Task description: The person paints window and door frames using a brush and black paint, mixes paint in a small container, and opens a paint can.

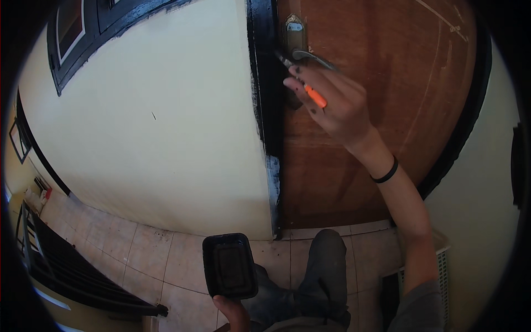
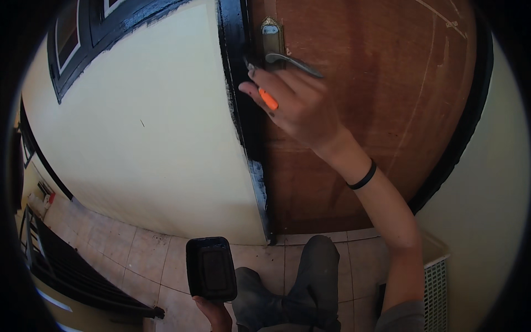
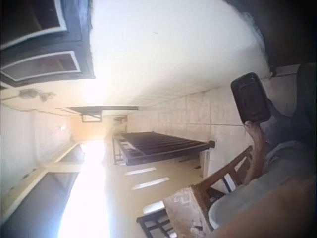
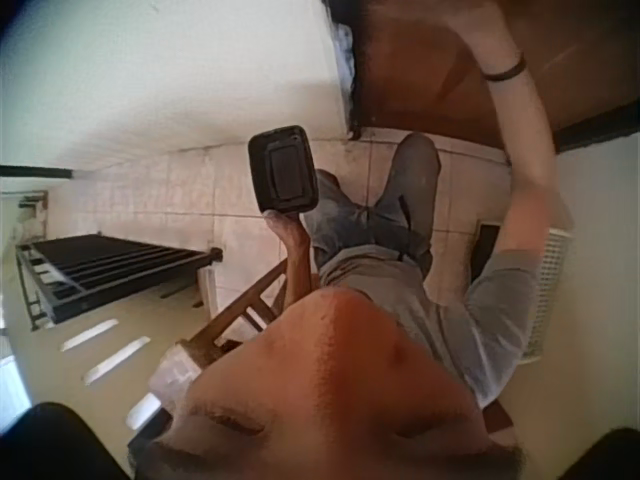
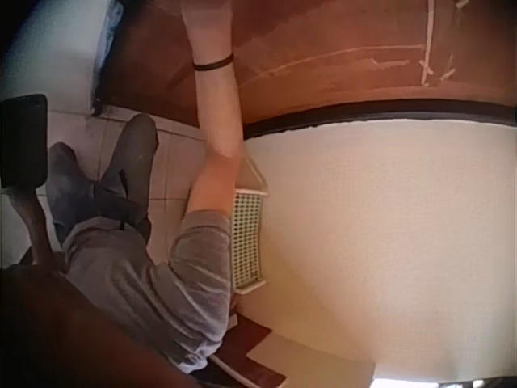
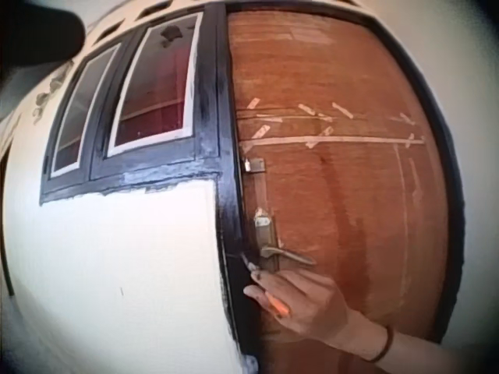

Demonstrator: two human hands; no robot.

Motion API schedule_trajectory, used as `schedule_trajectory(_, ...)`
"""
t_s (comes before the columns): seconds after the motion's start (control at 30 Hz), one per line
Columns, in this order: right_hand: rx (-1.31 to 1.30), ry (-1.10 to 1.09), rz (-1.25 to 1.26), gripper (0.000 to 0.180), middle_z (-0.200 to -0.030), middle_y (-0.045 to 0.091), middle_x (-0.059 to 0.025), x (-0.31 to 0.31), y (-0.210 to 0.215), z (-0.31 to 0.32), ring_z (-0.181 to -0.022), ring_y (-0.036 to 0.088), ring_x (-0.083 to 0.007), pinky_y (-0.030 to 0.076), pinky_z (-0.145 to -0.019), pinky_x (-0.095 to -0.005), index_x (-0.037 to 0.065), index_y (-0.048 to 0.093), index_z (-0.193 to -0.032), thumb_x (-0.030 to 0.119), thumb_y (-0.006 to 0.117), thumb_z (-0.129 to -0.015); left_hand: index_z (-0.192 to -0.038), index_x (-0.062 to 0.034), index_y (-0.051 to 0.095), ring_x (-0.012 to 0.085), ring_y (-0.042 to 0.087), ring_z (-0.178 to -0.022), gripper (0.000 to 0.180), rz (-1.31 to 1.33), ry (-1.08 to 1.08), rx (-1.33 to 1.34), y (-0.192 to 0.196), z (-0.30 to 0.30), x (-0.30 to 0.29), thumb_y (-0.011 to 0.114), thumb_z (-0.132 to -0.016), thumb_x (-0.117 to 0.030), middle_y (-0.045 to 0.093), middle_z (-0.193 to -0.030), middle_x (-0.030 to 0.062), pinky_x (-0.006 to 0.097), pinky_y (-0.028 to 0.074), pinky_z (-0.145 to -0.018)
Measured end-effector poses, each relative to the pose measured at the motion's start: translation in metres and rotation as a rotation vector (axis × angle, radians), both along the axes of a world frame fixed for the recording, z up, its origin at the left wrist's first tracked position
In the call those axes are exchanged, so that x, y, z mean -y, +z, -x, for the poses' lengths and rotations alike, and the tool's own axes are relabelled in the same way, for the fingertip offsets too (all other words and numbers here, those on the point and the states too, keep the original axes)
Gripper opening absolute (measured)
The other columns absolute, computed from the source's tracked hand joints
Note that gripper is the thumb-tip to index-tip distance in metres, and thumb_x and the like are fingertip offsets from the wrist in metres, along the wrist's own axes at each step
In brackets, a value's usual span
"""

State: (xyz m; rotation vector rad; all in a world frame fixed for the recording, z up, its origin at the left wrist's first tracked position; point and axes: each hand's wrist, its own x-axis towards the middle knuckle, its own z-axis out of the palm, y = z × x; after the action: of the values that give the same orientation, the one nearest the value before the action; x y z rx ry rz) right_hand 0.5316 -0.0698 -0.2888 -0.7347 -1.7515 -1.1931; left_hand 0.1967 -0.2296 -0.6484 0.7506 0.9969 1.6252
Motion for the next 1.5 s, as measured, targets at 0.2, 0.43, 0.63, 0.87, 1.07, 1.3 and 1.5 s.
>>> schedule_trajectory(0.2, 0.064, -0.028, 0.487, 0.024, -0.072, 0.056, -0.003, 0.032, -0.262, 0.004, -0.065, 0.062, -0.0158, 0.057, -0.057, -0.0317, 0.003, 0.072, -0.102, 0.024, 0.08, -0.096, -0.157, 0.0038, 0.036, 0.0277, 0.056, -0.139, 0.114, 0.008, 0.01, -0.091, 0.007, 0.002, 0.011, 0.05, -0.091, -0.088, 0.052, -0.153, 0.0182, 0.044, 0.049, -0.113)
schedule_trajectory(0.43, 0.003, 0.053, 0.472, 0.028, -0.078, 0.063, -0.0043, 0.008, -0.215, -0.001, -0.068, 0.066, -0.0178, 0.059, -0.061, -0.0303, 0.002, 0.072, -0.105, 0.021, 0.086, -0.091, -0.156, 0.0036, 0.036, 0.0267, 0.057, -0.138, 0.113, 0.06, 0.088, -0.093, -0.002, 0.0, 0.018, 0.049, -0.091, -0.088, 0.053, -0.151, 0.0175, 0.044, 0.049, -0.114)
schedule_trajectory(0.63, 0.005, 0.007, 0.19, 0.035, -0.087, 0.068, -0.0056, 0.01, -0.19, 0.006, -0.075, 0.069, -0.0191, 0.06, -0.065, -0.0289, 0.001, 0.073, -0.113, 0.021, 0.088, -0.088, -0.161, -0.0017, 0.032, 0.032, 0.056, -0.142, 0.116, 0.05, 0.062, -0.091, -0.021, -0.004, 0.023, 0.054, -0.087, -0.088, 0.048, -0.159, 0.0177, 0.049, 0.053, -0.111)
schedule_trajectory(0.87, 0.002, 0.029, 0.587, 0.029, -0.09, 0.068, -0.0066, 0.027, -0.299, 0.002, -0.075, 0.069, -0.0175, 0.06, -0.063, -0.0303, 0.003, 0.074, -0.108, 0.022, 0.086, -0.09, -0.156, 0.0026, 0.038, 0.0268, 0.06, -0.135, 0.11, 0.037, 0.057, -0.107, -0.003, -0.011, 0.014, 0.051, -0.092, -0.086, 0.054, -0.15, 0.0169, 0.044, 0.054, -0.108)
schedule_trajectory(1.07, -0.093, 0.093, 0.239, 0.029, -0.091, 0.068, -0.0074, 0.002, -0.187, 0.002, -0.076, 0.07, -0.019, 0.062, -0.064, -0.0301, 0.003, 0.075, -0.108, 0.021, 0.086, -0.089, -0.16, 0.0, 0.034, 0.0306, 0.056, -0.14, 0.112, 0.021, 0.007, -0.148, 0.001, -0.003, 0.006, 0.052, -0.091, -0.086, 0.049, -0.156, 0.0174, 0.048, 0.051, -0.112)
schedule_trajectory(1.3, -0.11, -0.025, 0.539, 0.037, -0.09, 0.069, -0.0071, 0.035, -0.313, 0.008, -0.079, 0.072, -0.021, 0.063, -0.069, -0.0315, -0.001, 0.074, -0.113, 0.019, 0.089, -0.086, -0.164, -0.0039, 0.028, 0.0355, 0.047, -0.149, 0.109, 0.046, -0.035, -0.095, -0.007, -0.013, 0.005, 0.05, -0.094, -0.084, 0.04, -0.166, 0.0179, 0.054, 0.045, -0.119)
schedule_trajectory(1.5, -0.252, 0.116, 0.546, 0.031, -0.087, 0.068, -0.0057, 0.038, -0.282, 0.012, -0.074, 0.071, -0.0208, 0.062, -0.064, -0.032, 0.001, 0.074, -0.109, 0.018, 0.088, -0.087, -0.16, -0.0012, 0.034, 0.0322, 0.057, -0.14, 0.103, 0.122, 0.047, -0.069, -0.003, -0.014, 0.005, 0.056, -0.096, -0.079, 0.05, -0.156, 0.0171, 0.048, 0.052, -0.111)
